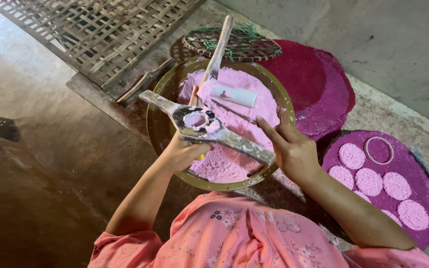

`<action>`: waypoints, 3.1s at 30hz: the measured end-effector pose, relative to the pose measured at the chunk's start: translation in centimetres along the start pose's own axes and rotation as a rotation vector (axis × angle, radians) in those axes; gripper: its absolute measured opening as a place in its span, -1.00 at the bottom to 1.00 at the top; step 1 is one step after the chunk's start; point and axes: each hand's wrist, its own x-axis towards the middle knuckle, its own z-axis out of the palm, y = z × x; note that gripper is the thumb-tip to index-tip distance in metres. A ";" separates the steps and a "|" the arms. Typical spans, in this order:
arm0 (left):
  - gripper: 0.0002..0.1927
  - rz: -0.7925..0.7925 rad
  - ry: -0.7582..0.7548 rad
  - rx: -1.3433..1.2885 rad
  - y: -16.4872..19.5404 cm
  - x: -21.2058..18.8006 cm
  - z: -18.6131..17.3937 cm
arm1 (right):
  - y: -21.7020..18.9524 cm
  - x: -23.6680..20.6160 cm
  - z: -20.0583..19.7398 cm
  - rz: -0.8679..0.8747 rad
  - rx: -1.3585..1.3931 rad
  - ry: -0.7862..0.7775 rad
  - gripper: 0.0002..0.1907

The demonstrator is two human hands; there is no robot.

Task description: The person sits at a low table and uses a hand-held extruder press to squeeze pink paste into round discs onto purple mats. They refill the press from a large basin of paste, scrape excess with a stick, press discs out one at a time, and stack filled mats aside.

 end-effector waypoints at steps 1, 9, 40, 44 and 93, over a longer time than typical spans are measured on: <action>-0.72 -0.025 0.021 -0.002 0.0 0.2 -0.1 | 0.0 0.0 0.0 -0.029 -0.019 -0.010 -0.22; -0.66 0.160 -0.026 0.004 1.8 0.2 0.5 | 0.0 0.6 -1.9 0.186 0.194 0.050 -0.49; -0.55 0.087 -0.035 -0.215 -2.7 0.4 -1.2 | 0.7 -0.2 -0.1 0.110 0.017 0.037 -0.47; -0.78 -0.034 0.182 -0.160 -5.7 0.8 -3.6 | 2.3 -1.3 1.5 0.088 -0.019 -0.183 -0.48; -0.66 0.507 0.684 1.095 -2.9 -1.2 -3.9 | -0.2 -0.1 2.5 -0.020 0.321 -1.080 -0.33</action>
